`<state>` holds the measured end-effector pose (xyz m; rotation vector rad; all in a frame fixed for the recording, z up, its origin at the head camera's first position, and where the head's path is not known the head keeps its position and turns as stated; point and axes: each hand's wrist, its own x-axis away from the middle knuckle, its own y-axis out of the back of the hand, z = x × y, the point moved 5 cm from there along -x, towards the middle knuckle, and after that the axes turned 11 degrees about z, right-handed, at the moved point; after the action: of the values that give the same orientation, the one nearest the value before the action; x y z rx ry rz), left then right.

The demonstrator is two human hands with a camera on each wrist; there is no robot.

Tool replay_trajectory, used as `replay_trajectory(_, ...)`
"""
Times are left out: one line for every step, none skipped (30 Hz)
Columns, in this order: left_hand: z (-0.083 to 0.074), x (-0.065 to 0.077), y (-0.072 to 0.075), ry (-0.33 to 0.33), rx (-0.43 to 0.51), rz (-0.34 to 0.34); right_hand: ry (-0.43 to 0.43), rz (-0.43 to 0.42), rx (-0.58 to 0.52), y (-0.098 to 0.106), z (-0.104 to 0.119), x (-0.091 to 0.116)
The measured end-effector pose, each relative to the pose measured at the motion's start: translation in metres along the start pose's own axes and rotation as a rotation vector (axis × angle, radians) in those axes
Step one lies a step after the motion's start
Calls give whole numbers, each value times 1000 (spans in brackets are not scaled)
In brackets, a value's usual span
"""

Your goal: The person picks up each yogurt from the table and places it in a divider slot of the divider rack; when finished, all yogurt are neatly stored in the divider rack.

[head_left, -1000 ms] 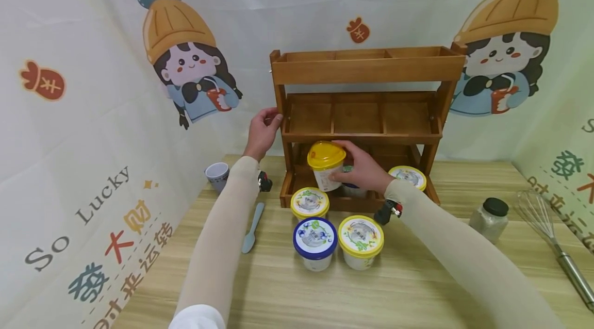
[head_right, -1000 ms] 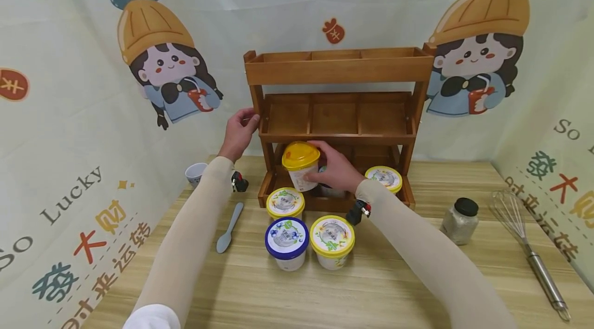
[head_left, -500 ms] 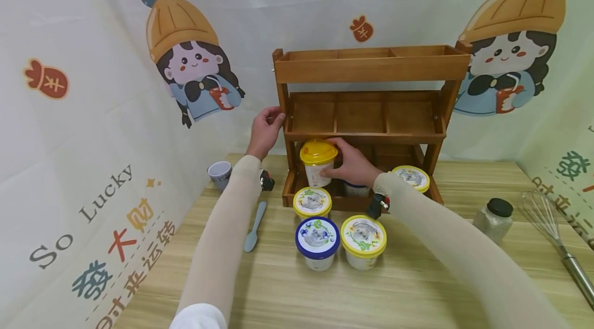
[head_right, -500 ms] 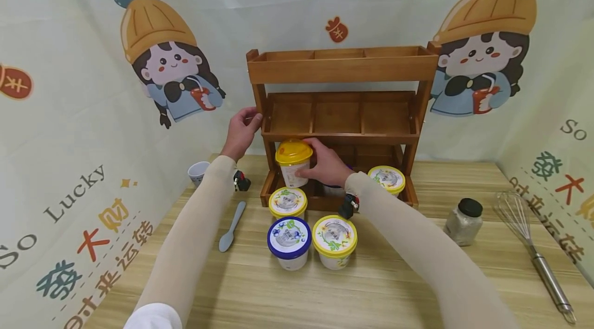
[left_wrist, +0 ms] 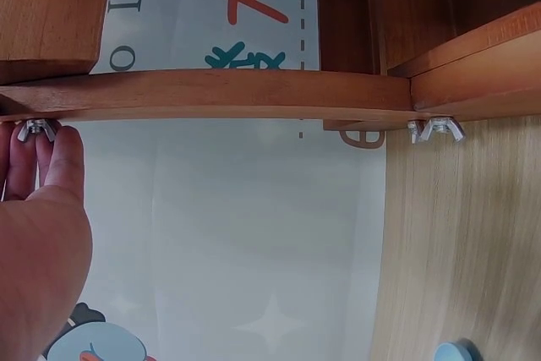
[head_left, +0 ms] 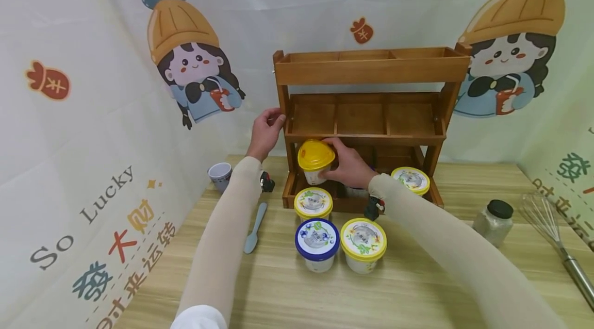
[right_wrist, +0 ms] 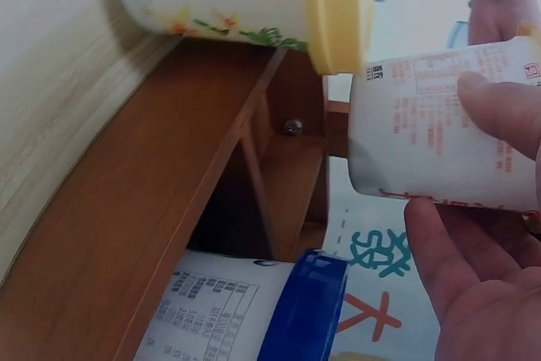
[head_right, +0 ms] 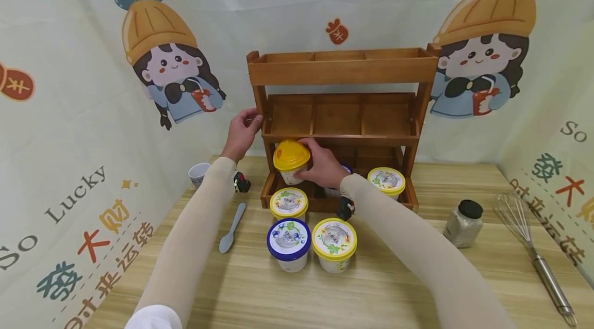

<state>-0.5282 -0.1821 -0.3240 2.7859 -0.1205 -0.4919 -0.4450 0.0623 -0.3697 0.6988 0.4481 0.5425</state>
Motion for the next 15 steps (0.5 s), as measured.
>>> replay_trajectory(0,0,0,-3,-1,-3,-7,9,9,-1,0,-1)
replay_trajectory(-1,0,0,-6,-1,-6,-18,19,20,-2,-1,-2)
replay_trajectory(-1,0,0,-8,-3,-8,-30,32,26,-3,-2,-3)
replay_trajectory(-1,0,0,-11,-3,-9,-46,46,33,-5,-3,-5)
replay_trajectory(-2,0,0,-13,-4,-10,-65,58,41,-7,-4,-6)
replay_trajectory(-2,-1,1,-15,-7,-10,-86,70,48,-8,-5,-8)
replay_trajectory(-2,0,1,-17,-8,-9,-104,83,55,-11,-6,-9)
replay_trajectory(-3,-1,1,-20,-9,-10,-122,96,61,-13,-7,-11)
replay_trajectory(-3,-1,2,-22,-10,-11,-135,110,69,-15,-8,-12)
replay_trajectory(-3,-1,2,-25,-9,-11,-147,121,74,-17,-8,-13)
replay_trajectory(-3,-1,2,-25,-7,-9,-159,131,76,-19,-9,-14)
replay_trajectory(-2,-1,2,-25,-4,-6,-171,142,78,-21,-10,-14)
replay_trajectory(-2,-1,2,-22,0,-2,-179,151,83,-23,-10,-15)
replay_trajectory(-1,-2,2,-16,3,2,-185,159,86,-25,-11,-15)
replay_trajectory(0,-2,2,-12,5,7,-189,163,88,-27,-12,-16)
